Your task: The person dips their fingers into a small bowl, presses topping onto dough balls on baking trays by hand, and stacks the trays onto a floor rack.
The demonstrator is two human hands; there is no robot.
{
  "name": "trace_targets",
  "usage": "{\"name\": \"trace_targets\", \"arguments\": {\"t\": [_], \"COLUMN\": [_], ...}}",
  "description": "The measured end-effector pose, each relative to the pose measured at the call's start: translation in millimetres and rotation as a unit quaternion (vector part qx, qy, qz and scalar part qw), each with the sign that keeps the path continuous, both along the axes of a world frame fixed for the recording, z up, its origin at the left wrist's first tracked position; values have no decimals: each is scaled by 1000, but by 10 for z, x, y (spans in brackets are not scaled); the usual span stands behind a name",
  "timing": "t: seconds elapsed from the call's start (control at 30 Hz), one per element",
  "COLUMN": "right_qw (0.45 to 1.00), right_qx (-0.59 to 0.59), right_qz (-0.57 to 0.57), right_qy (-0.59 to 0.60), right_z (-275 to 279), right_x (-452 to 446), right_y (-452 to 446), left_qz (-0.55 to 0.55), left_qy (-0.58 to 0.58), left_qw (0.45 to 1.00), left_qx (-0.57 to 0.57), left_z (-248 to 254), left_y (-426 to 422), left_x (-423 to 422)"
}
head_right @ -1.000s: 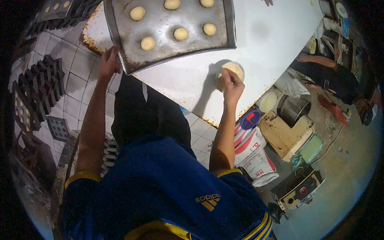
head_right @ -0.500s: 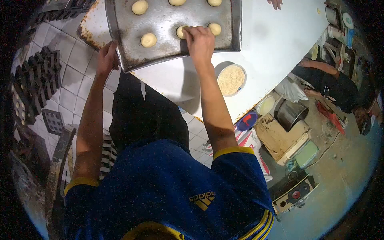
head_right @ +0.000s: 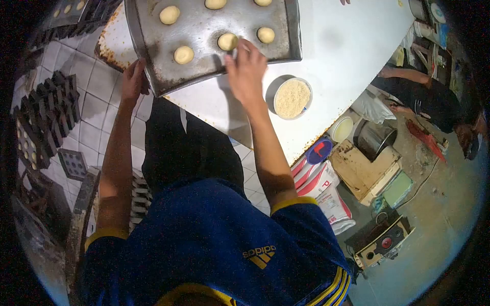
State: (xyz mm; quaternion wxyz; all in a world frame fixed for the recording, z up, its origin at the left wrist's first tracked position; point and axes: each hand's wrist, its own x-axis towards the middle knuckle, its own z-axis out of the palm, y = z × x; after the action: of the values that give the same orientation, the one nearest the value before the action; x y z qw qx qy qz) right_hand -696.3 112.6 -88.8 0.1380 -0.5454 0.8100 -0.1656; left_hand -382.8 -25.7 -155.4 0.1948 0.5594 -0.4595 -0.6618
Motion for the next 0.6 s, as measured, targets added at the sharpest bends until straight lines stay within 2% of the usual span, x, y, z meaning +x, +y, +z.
{"name": "trace_targets", "arguments": {"t": [0.1, 0.17, 0.23, 0.3, 0.4, 0.47, 0.53, 0.6], "right_qw": [975, 949, 956, 950, 955, 954, 952, 945], "right_qx": [-139, -126, 12, 26, 53, 61, 69, 64], "right_qz": [-159, -290, -281, -299, -231, -232, -231, -301], "right_qy": [-64, -5, 79, 84, 178, 182, 188, 112], "right_z": [205, 267, 221, 112, -75, -63, -30, 42], "right_x": [-381, -649, -901, -970, -1019, -1011, -1011, -1026], "right_y": [496, 925, 1286, 1387, 1447, 1430, 1438, 1455], "left_qz": [1, 10, 13, 16, -7, 22, 13, 10], "left_qy": [10, -24, -26, -26, -16, -19, -19, -16], "left_qw": [1000, 1000, 1000, 999, 1000, 999, 1000, 1000], "left_qx": [17, 5, 11, 19, 21, -27, -4, 16], "left_z": [19, -20, 28, 51, -7, -84, -43, 1], "left_y": [8, -5, -5, 14, -3, 8, 10, -8], "left_x": [3, 7, -10, -19, 22, -5, 18, 13]}}
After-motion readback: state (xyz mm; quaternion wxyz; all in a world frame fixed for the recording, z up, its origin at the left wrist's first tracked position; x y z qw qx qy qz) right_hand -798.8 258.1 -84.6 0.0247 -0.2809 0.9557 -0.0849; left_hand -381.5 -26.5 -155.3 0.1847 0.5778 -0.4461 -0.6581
